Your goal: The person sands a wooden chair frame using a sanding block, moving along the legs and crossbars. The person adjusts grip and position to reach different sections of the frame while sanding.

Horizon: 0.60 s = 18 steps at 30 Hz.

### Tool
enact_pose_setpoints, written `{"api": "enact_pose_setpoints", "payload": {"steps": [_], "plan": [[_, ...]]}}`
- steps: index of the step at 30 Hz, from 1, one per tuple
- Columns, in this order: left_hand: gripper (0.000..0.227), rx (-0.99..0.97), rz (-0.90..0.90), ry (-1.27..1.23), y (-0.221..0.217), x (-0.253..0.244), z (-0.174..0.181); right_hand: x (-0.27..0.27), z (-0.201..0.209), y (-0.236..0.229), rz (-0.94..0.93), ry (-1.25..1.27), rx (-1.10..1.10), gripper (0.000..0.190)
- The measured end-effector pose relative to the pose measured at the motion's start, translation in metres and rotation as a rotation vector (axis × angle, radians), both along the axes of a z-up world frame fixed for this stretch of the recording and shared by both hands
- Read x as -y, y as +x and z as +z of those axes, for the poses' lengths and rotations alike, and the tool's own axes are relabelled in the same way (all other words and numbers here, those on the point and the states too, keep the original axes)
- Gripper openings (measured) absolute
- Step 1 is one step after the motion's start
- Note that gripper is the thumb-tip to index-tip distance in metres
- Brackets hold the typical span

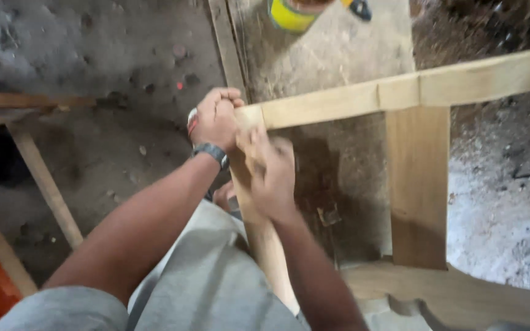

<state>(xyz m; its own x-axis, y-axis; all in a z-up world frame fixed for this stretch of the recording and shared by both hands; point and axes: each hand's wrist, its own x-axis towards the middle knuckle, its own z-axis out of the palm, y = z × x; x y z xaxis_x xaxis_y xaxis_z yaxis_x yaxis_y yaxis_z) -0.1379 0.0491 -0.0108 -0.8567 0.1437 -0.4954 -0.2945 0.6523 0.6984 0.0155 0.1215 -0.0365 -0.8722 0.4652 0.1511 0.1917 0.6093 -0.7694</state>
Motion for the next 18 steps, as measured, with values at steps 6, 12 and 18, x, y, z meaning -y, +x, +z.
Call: {"api": "enact_pose_setpoints", "payload": {"steps": [6, 12, 18], "plan": [[0.039, 0.056, 0.065, 0.112, 0.004, -0.008, -0.022, -0.009, 0.016, -0.012, -0.016, 0.05, -0.087, 0.04], [0.037, -0.031, 0.052, 0.136, 0.004, 0.0, -0.029, -0.001, 0.014, -0.02, 0.007, -0.002, -0.024, 0.044], [0.037, -0.04, 0.091, 0.156, 0.003, -0.005, -0.032, -0.004, 0.02, 0.004, 0.027, -0.038, -0.062, 0.04]]}}
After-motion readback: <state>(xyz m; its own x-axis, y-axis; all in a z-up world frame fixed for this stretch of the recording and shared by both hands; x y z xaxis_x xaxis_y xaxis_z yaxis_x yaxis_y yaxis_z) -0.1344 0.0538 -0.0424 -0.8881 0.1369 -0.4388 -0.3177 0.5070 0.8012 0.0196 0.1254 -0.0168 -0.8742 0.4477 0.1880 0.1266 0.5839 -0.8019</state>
